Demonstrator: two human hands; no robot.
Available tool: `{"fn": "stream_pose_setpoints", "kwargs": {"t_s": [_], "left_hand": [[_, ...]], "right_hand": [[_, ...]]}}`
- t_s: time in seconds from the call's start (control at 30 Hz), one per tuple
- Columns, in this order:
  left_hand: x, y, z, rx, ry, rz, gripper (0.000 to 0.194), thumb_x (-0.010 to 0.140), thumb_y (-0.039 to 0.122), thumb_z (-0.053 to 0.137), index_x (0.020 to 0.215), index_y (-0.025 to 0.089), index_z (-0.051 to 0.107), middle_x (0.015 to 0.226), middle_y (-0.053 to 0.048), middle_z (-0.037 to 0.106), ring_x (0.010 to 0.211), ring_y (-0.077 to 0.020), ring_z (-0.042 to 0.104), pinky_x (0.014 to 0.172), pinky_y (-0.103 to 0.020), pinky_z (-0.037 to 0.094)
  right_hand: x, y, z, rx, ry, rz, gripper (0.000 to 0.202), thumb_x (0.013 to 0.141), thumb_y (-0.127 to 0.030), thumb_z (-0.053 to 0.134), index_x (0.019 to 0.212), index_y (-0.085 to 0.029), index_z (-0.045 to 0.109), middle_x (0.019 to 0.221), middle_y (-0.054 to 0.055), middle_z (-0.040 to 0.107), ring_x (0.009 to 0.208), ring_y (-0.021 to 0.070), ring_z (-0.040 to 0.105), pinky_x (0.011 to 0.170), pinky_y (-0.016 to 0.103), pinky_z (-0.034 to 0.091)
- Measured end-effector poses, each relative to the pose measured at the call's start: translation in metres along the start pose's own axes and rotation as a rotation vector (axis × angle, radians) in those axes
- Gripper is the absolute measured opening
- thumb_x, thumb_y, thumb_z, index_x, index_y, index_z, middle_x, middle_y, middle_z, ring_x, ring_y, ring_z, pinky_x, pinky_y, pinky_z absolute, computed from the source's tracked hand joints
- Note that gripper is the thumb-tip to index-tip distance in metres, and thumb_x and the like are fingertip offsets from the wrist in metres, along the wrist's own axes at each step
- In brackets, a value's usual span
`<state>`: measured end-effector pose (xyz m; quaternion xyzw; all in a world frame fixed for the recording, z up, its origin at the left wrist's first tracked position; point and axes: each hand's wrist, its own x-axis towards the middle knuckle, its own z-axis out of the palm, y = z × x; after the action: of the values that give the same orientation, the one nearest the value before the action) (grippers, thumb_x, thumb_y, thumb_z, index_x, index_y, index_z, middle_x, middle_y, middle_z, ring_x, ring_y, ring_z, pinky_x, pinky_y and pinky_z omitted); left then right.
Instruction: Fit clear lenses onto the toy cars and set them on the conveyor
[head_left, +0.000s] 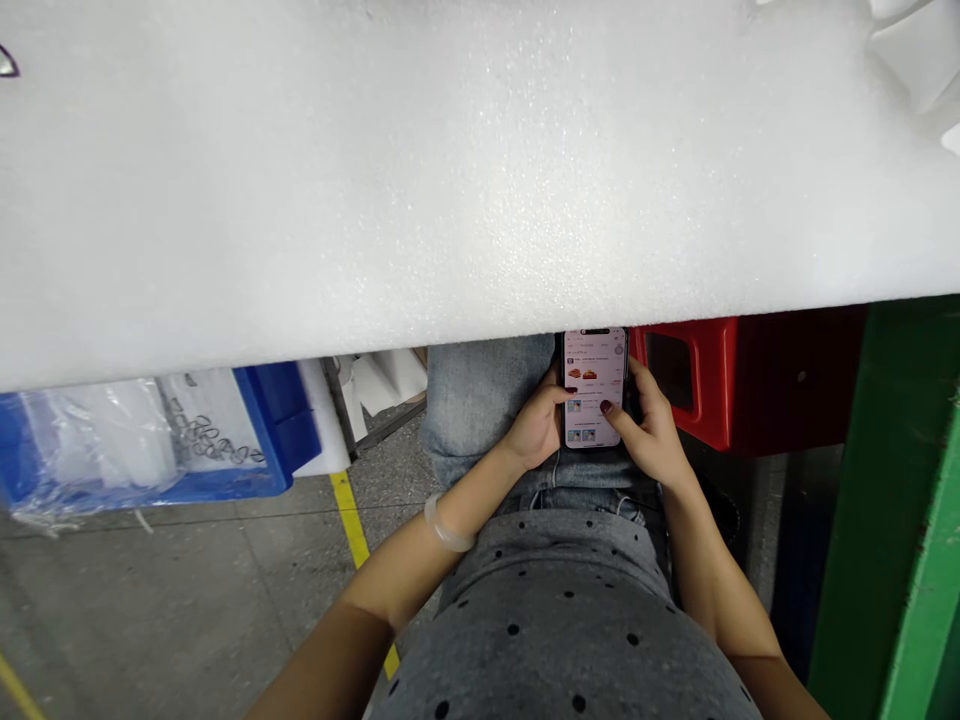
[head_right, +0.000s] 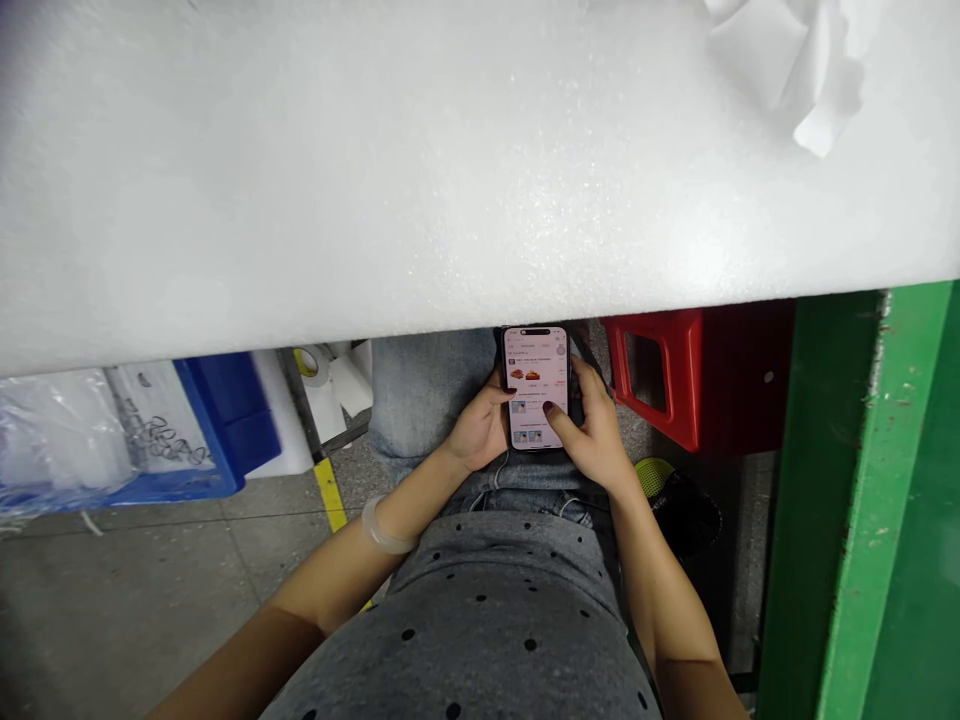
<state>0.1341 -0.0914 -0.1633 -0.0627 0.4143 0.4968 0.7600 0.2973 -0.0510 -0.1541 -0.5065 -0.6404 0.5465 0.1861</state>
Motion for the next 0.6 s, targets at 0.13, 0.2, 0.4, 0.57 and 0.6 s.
{"fn": "stream_pose_setpoints", "kwargs": {"t_s": [0.13, 0.2, 0.4, 0.57, 0.6], "left_hand": [[0.0003, -0.0001, -0.0007, -0.001, 0.017, 0.010, 0.043, 0.068, 0.022, 0.066, 0.111, 0.023, 0.063, 0.106, -0.002, 0.072, 0.119, -0.0301, 0.061, 0.105, -0.047, 0.044], [0.0005, -0.0004, -0.0013, -0.013, 0.001, 0.011, 0.044, 0.067, 0.021, 0.065, 0.112, 0.024, 0.062, 0.107, -0.002, 0.072, 0.121, -0.0306, 0.060, 0.105, -0.047, 0.045], [0.0002, -0.0002, -0.0016, -0.014, -0.011, 0.007, 0.045, 0.065, 0.019, 0.063, 0.110, 0.024, 0.061, 0.103, -0.001, 0.072, 0.115, -0.0295, 0.062, 0.104, -0.047, 0.045], [-0.0001, -0.0005, -0.0041, 0.040, -0.049, 0.030, 0.064, 0.060, 0.009, 0.060, 0.122, 0.026, 0.058, 0.104, 0.000, 0.071, 0.114, -0.0278, 0.062, 0.103, -0.043, 0.044], [0.0002, -0.0009, -0.0048, 0.047, -0.058, 0.035, 0.066, 0.059, 0.008, 0.059, 0.123, 0.026, 0.058, 0.105, 0.000, 0.071, 0.115, -0.0280, 0.061, 0.103, -0.043, 0.044]], "right_hand": [[0.0003, -0.0008, -0.0003, -0.002, -0.002, 0.014, 0.058, 0.092, -0.044, 0.060, 0.146, -0.028, 0.043, 0.141, 0.011, 0.057, 0.129, 0.0324, 0.056, 0.109, 0.058, 0.046], [0.0002, -0.0011, -0.0003, 0.002, -0.002, 0.018, 0.058, 0.092, -0.044, 0.060, 0.145, -0.028, 0.043, 0.141, 0.012, 0.057, 0.128, 0.0325, 0.056, 0.109, 0.058, 0.046], [0.0003, 0.0002, -0.0001, 0.039, 0.008, 0.026, 0.055, 0.094, -0.044, 0.058, 0.144, -0.027, 0.045, 0.142, 0.012, 0.056, 0.132, 0.0316, 0.054, 0.113, 0.058, 0.042], [-0.0003, 0.0026, 0.0003, 0.078, 0.027, 0.063, 0.051, 0.096, -0.047, 0.054, 0.142, -0.026, 0.048, 0.144, 0.012, 0.056, 0.134, 0.0309, 0.053, 0.114, 0.058, 0.040], [-0.0005, 0.0031, 0.0004, 0.084, 0.027, 0.068, 0.051, 0.096, -0.048, 0.054, 0.142, -0.026, 0.049, 0.144, 0.011, 0.056, 0.134, 0.0309, 0.053, 0.114, 0.058, 0.040]]}}
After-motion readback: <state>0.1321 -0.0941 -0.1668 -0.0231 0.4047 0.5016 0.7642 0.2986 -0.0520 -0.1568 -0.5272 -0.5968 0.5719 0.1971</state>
